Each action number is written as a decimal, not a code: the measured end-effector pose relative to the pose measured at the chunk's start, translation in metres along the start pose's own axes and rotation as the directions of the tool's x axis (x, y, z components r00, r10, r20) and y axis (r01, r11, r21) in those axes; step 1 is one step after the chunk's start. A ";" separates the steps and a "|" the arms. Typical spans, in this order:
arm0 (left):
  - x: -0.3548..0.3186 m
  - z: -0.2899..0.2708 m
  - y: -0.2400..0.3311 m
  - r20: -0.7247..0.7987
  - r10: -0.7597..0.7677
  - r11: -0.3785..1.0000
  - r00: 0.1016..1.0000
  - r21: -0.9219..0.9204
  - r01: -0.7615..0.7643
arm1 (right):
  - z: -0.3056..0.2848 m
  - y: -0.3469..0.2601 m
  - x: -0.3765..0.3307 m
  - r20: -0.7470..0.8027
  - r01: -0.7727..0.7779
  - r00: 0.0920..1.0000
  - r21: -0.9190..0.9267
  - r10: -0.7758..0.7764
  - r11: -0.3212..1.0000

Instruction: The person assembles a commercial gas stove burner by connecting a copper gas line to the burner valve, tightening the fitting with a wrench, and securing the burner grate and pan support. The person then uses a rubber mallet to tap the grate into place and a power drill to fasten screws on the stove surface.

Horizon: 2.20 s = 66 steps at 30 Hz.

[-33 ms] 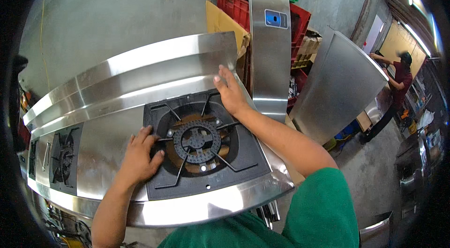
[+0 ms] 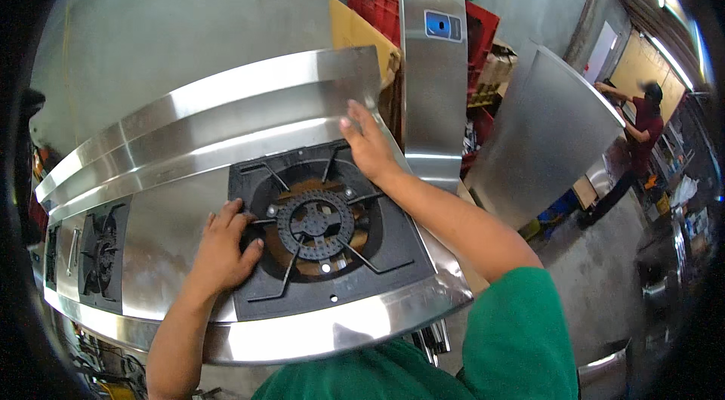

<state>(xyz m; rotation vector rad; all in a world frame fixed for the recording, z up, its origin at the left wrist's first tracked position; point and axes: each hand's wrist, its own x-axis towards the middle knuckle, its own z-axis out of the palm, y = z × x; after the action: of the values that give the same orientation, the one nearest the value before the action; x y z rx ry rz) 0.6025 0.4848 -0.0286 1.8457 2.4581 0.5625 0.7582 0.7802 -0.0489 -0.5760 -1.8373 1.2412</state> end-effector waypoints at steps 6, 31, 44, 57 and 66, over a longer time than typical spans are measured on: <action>0.006 -0.012 0.012 -0.198 0.019 0.949 0.980 -0.306 -0.080 | -0.012 -0.008 0.002 -0.023 0.113 0.994 0.095 -0.111 0.989; -0.006 0.011 0.030 -0.092 -0.014 0.391 0.996 -0.917 -0.080 | -0.049 -0.063 -0.119 0.422 0.051 0.906 -0.003 -0.045 0.999; -0.080 -0.077 0.005 -0.675 0.017 0.830 0.738 -0.402 -0.386 | -0.053 -0.072 -0.144 0.398 0.028 0.917 -0.119 0.021 0.993; -0.527 0.216 -0.149 -0.067 -0.928 -0.104 -0.368 -0.898 0.427 | -0.028 -0.111 -0.151 0.591 0.506 0.796 -0.534 -0.128 0.678; -0.520 0.376 -0.101 0.455 -0.888 -0.267 0.057 -0.614 0.743 | 0.128 -0.144 -0.213 0.840 0.766 0.484 -0.271 -0.245 0.584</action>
<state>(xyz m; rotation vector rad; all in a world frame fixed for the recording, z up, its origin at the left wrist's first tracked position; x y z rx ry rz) 0.7510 0.0785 -0.5132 -0.5340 2.1215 1.2692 0.7804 0.4953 -0.0205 0.3212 -2.8639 0.3317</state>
